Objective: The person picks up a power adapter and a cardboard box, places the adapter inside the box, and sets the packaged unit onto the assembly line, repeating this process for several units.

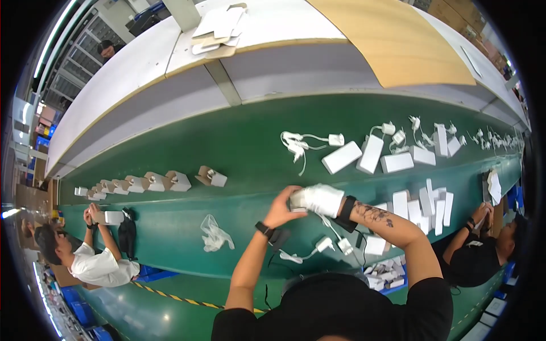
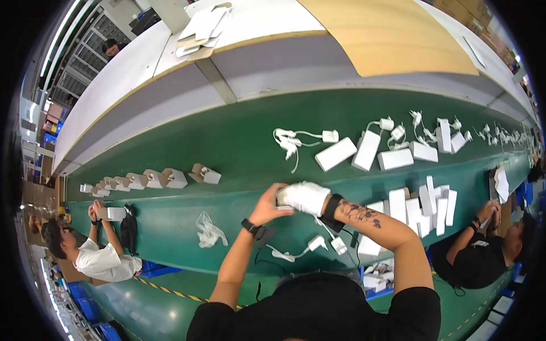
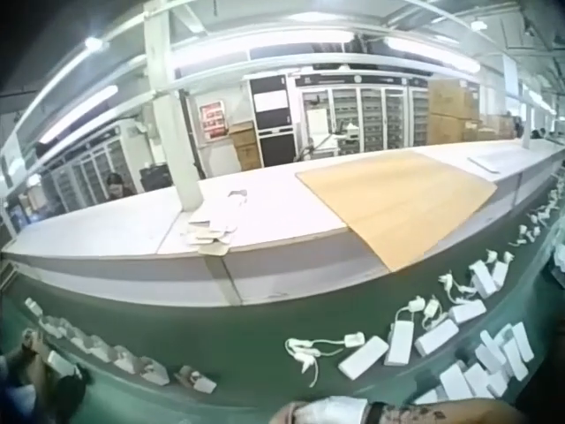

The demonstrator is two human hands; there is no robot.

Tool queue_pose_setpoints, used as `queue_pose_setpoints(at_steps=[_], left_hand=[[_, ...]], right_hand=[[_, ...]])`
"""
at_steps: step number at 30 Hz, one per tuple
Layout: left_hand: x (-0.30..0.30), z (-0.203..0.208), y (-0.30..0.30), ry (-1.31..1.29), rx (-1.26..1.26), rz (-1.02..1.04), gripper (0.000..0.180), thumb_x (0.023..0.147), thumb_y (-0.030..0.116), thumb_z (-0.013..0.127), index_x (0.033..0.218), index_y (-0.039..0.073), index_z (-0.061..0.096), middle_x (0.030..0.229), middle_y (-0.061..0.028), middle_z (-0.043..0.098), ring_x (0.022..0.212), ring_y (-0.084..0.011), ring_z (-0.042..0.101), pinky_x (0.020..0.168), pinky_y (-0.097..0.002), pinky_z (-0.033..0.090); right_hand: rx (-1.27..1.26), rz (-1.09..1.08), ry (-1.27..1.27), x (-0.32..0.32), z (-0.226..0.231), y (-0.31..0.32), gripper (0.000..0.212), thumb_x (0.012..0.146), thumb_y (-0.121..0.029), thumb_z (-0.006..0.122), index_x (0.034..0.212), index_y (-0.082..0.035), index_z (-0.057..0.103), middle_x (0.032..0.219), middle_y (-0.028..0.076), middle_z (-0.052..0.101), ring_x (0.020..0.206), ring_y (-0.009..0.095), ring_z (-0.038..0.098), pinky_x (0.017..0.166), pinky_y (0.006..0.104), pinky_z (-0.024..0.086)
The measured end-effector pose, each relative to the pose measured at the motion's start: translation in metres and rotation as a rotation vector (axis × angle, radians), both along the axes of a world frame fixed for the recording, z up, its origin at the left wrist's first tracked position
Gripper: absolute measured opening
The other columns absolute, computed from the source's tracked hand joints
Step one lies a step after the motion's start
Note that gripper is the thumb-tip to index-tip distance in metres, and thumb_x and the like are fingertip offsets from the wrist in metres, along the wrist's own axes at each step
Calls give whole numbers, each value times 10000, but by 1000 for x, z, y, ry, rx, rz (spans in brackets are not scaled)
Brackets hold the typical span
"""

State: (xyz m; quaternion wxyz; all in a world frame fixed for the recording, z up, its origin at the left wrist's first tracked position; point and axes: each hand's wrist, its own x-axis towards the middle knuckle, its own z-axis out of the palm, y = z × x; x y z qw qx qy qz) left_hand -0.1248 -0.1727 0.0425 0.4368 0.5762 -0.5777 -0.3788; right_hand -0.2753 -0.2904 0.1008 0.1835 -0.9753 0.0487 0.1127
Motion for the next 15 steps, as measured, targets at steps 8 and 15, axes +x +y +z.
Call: queue_pose_setpoints(at_steps=[8,15], left_hand=[[125,-76,-12,47,-161,629,724,627,130,797,1226,18,406,1174,-116,466,1059,-239,490,942,-351,390],[53,-24,27,-286,-227,1085,725,697,108,745,1300,-11,359,1299,-140,431,1172,-241,440,1001,-351,333]], right_hand=[[-472,64,-303,109,-108,-134,92,730,-160,572,753,-75,599,713,76,581,707,255,617,638,367,499],[-433,74,-224,120,-88,-152,153,750,-204,612,783,-58,638,841,66,645,841,238,623,671,336,503]])
